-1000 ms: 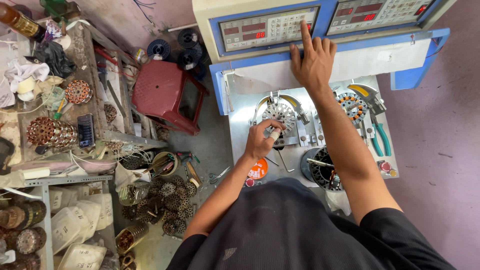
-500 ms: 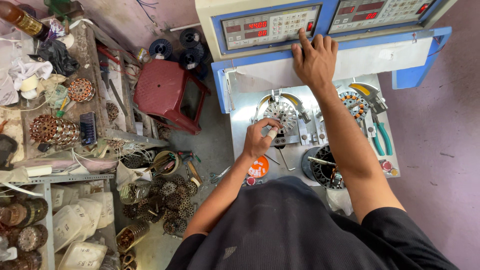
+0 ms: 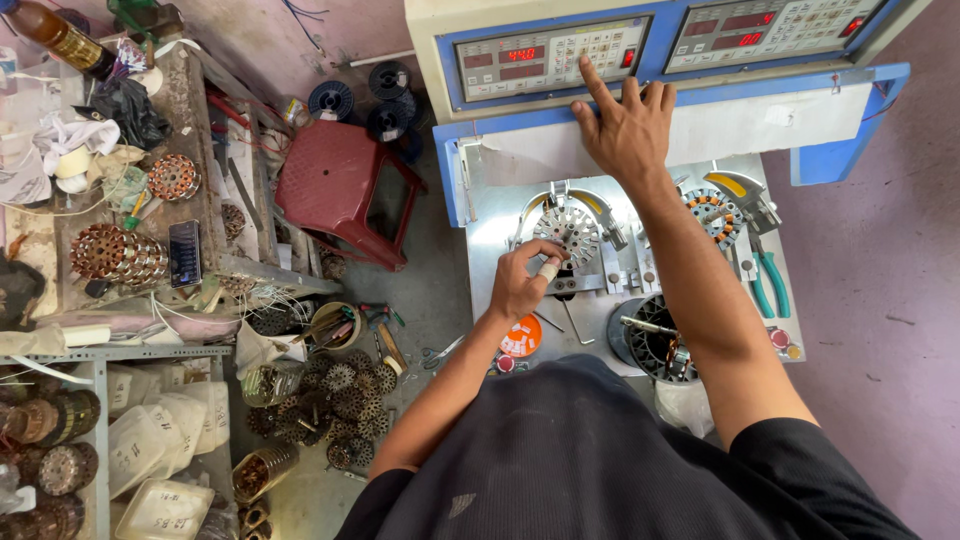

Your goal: The person assembles components of an electric motor using a winding machine, manipulating copper coils and metal stators by hand, and using pliers to trim wires.

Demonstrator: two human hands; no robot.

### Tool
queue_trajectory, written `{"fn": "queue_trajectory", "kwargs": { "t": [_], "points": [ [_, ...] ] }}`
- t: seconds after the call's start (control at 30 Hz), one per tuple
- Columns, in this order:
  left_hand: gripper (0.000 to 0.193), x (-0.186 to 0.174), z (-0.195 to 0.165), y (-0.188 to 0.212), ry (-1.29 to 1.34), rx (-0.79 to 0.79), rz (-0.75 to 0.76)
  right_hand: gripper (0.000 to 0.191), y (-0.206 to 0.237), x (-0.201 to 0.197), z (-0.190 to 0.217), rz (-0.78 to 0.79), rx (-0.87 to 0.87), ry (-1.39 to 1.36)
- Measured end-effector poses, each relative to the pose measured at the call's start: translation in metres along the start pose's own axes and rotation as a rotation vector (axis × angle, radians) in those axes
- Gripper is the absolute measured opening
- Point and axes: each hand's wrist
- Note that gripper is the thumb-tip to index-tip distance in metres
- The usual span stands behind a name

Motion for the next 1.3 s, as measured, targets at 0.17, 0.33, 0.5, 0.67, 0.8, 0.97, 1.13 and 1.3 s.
{"fn": "queue_trajectory", "kwargs": {
  "t": [0.17, 0.33, 0.5, 0.67, 0.8, 0.97, 1.13, 1.3],
  "points": [
    [0.019, -0.0011, 0.0011, -0.0002, -0.008, 0.057, 0.006, 0.056, -0.0020, 0.0005, 0.0026, 0.013, 0.004, 0.002],
    [0.019, -0.0024, 0.0021, -0.0009, -0.008, 0.022, 0.015, 0.056, -0.0039, 0.0011, 0.0036, -0.006, 0.006, 0.026],
    [0.018, -0.0010, 0.0028, -0.0013, -0.001, 0.038, 0.013, 0.056, -0.0059, 0.0018, 0.0028, 0.002, -0.001, 0.048],
    [0.018, -0.0007, 0.0051, 0.0002, -0.012, 0.029, 0.011, 0.056, -0.0051, 0.0043, 0.0033, -0.033, -0.013, 0.083],
    [0.018, -0.0006, 0.0063, 0.0005, -0.016, 0.072, 0.018, 0.056, -0.0050, 0.0059, 0.0038, -0.016, -0.006, 0.068],
    [0.018, 0.0010, 0.0056, 0.0010, -0.021, 0.026, 0.018, 0.055, -0.0047, 0.0051, 0.0037, -0.002, 0.002, 0.063],
    [0.018, 0.0016, 0.0045, 0.0011, -0.016, 0.044, 0.021, 0.056, -0.0056, 0.0051, 0.0032, 0.001, 0.006, 0.062],
    [0.018, 0.0001, 0.0029, 0.0016, 0.001, 0.059, 0.021, 0.056, -0.0041, 0.0072, 0.0029, -0.040, 0.003, 0.038]
  ]
}}
Point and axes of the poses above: each hand's wrist, its own y-axis away from the middle knuckle, its own x-axis out of the palm, z = x × y, and after that the axes turned 7 degrees about y, right-handed
